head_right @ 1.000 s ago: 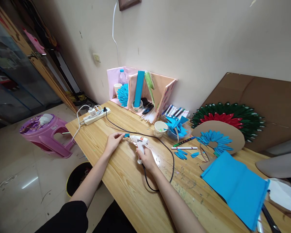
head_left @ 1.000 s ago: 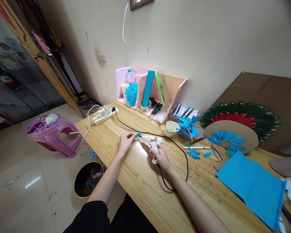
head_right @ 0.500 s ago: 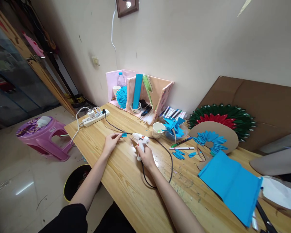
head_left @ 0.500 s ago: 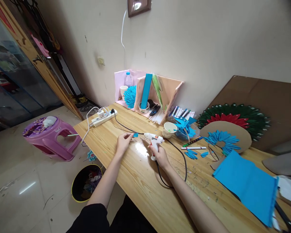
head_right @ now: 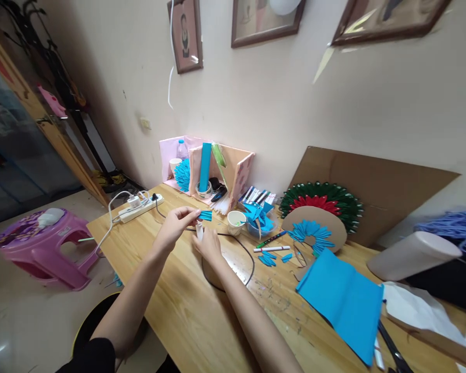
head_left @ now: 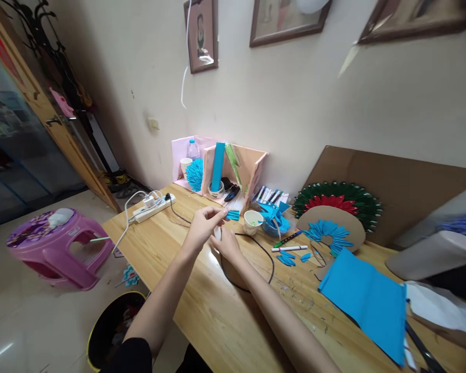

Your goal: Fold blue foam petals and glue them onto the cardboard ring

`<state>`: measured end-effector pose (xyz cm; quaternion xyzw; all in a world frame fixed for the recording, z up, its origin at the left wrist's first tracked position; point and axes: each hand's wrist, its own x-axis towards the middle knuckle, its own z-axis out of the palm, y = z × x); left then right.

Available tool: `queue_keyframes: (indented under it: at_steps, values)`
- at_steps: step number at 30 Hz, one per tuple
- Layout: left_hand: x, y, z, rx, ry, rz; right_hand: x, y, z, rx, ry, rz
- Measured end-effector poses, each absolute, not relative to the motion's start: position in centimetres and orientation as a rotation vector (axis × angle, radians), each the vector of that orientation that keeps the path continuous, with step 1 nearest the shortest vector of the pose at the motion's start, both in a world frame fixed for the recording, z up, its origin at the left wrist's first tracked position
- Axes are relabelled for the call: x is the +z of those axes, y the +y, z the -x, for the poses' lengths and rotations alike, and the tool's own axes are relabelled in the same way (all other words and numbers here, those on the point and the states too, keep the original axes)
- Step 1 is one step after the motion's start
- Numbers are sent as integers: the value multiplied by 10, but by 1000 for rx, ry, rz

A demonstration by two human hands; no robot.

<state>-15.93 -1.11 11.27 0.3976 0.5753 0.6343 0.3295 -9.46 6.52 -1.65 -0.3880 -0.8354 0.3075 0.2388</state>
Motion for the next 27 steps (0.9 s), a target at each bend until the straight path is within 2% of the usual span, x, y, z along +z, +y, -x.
queue_keyframes:
  at_steps: [3,7,11,17,27]
  values:
    - [130,7,137,1596,1401,-1128,12,78,51,815,-2284,985]
    - [144,30,106,1479,1278,-1268,69,89,-41,797,-1903,789]
    - [150,49,71,1361,1205,-1307,106,76,-116,571,-1783,756]
    - [144,65,33,1226,1126,-1356,114,68,-148,250,-1902,752]
    - [138,71,33,1222,1133,-1344,112,71,-145,201,-1884,738]
